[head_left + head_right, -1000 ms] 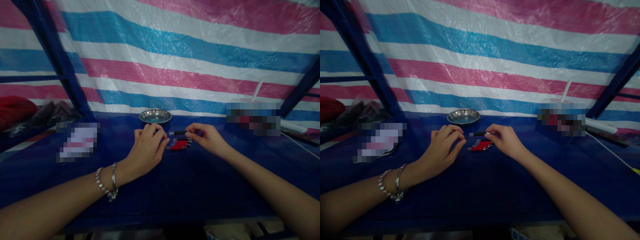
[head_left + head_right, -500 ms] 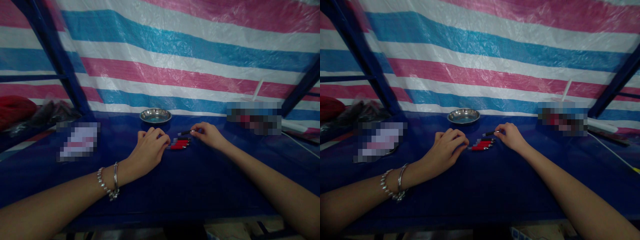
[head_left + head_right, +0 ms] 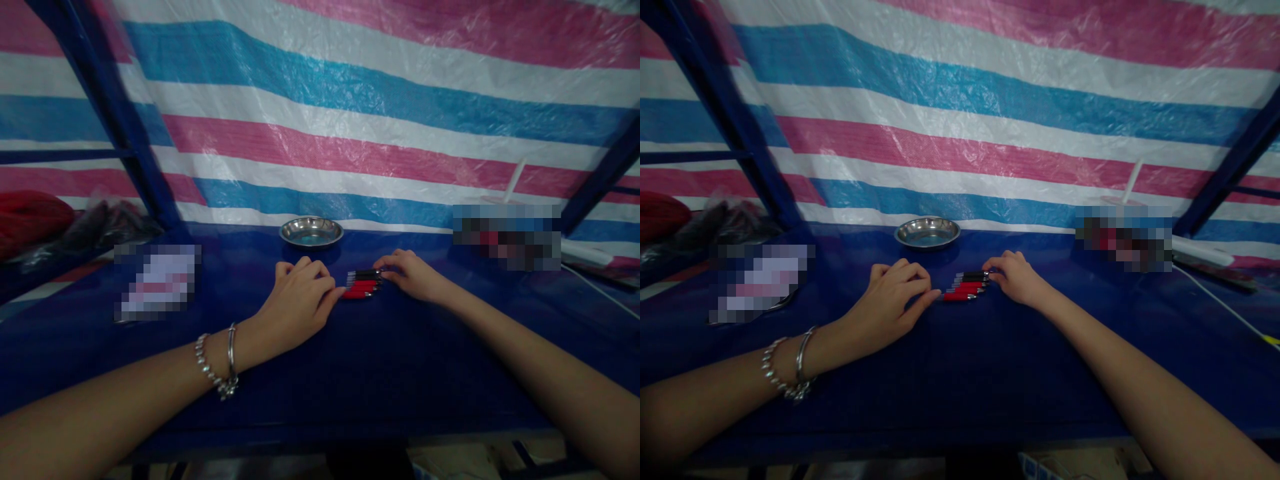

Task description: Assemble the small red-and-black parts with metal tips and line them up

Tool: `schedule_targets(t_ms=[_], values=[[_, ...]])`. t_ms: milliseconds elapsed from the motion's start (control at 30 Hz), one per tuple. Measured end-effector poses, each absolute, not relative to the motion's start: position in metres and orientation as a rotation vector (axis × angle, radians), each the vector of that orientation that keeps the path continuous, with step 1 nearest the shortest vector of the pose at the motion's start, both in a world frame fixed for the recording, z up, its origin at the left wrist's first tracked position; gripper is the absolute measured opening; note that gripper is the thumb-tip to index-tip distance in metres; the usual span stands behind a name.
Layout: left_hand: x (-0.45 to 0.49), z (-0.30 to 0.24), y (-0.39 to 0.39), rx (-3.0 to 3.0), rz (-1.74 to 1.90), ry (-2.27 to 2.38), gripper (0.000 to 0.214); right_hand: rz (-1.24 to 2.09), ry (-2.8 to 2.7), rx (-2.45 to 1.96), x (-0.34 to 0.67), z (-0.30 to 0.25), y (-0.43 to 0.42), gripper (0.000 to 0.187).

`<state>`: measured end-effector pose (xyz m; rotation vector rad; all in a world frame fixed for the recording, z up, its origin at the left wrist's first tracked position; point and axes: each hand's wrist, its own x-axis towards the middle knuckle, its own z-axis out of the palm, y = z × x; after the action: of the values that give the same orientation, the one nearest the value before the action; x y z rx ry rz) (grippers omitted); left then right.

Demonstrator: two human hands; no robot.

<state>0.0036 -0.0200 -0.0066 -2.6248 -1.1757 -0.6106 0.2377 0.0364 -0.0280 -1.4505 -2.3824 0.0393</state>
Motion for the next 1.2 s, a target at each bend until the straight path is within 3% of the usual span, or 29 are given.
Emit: schedule_targets(t_ms=[133,333,667,800,1000,1200], values=[[0.003,-0.007,-0.019,-2.623,-0.610,-1.169,0.026,0.003,-2.370,-1.414,0.237,-0.032,0.036,0.024],[0.001,-0.010,-0.016,-2.625,-0.637,-1.183,0.005,-0.012,-2.370,-1.378,0.237,-0.033,0.035,0.026],[0.002,-0.009,-0.017,-2.625,-0.621,-1.192,0.009,-0.068,-2.297,-1.533,0.236,-0.029,0.033,0.025],[0.002,-0.007,-0.017,-2.639,-0.589,-1.182,0.020,-0.076,-2.246,-1.495,0.232,-0.021,0.026,0.022],[0.003,-0.006,-0.017,-2.652,-0.595,-1.176,0.026,-0.100,-2.228,-1.387,0.227,-0.012,0.019,0.038],[0.001,-0.012,-0.012,-2.639,-0.638,-1.191,0.009,-0.056,-2.183,-1.288,0.222,-0.012,0.015,0.012]])
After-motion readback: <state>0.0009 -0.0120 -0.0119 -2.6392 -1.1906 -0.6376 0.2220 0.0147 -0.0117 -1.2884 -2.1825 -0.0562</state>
